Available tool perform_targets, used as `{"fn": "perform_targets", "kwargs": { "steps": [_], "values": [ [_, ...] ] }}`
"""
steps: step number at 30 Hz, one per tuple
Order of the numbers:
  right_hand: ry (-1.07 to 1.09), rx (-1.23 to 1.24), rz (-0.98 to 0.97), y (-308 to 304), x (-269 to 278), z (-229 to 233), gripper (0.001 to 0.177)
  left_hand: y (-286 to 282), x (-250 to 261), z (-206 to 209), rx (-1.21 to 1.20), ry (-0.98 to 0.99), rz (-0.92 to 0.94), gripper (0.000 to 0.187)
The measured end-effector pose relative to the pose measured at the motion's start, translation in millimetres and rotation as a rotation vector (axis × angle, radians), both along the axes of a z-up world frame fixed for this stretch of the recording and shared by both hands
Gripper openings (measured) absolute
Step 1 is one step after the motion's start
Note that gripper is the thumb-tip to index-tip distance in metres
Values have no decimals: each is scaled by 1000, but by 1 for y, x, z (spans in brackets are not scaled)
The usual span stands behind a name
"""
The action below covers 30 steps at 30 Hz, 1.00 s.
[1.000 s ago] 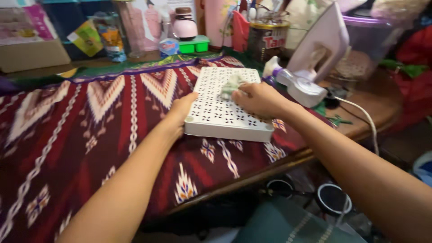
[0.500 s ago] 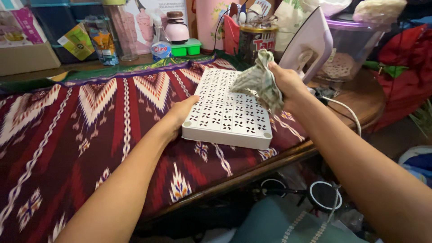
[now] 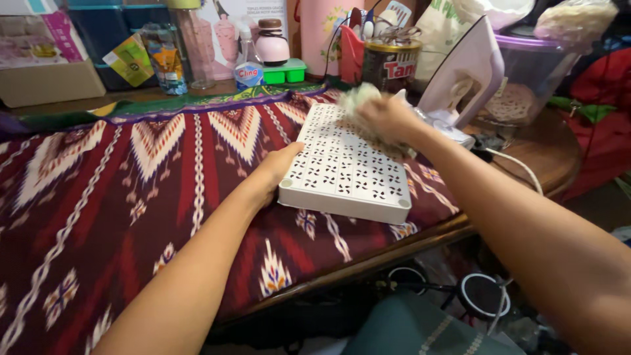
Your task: The person disassembles a white plastic three-tier rack, wipes each tray and leg with a cloth, then reassembles the rack by inserting the legs into the trays and securing the structure on a patterned table.
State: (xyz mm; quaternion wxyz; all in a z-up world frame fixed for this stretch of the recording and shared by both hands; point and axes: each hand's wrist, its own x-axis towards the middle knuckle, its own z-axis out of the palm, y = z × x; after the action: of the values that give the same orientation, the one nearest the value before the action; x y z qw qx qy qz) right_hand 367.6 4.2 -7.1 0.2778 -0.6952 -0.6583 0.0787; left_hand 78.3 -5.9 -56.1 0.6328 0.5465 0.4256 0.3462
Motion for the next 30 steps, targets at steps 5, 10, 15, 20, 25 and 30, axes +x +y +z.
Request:
{"fn": "perform_targets", "kwargs": {
  "steps": [5, 10, 15, 20, 25, 30],
  "values": [
    [-141, 161, 285, 27, 42, -50, 72, 6, -3, -3, 17, 42, 22, 54],
    [-89, 19, -14, 45, 19, -38, 71, 7, -2, -5, 60, 17, 25, 52],
    [-117, -1, 331, 31, -27, -29, 57, 7, 0, -8, -6, 29, 6, 53],
    [-145, -23, 56, 37, -1, -26, 51, 7, -2, -4, 6, 21, 22, 51],
    [-259, 192, 208, 52, 6, -36, 50, 7, 0, -4, -5, -21, 27, 50],
    [-208, 96, 358, 13, -15, -35, 49, 8, 1, -7, -35, -55, 39, 49]
  ]
}}
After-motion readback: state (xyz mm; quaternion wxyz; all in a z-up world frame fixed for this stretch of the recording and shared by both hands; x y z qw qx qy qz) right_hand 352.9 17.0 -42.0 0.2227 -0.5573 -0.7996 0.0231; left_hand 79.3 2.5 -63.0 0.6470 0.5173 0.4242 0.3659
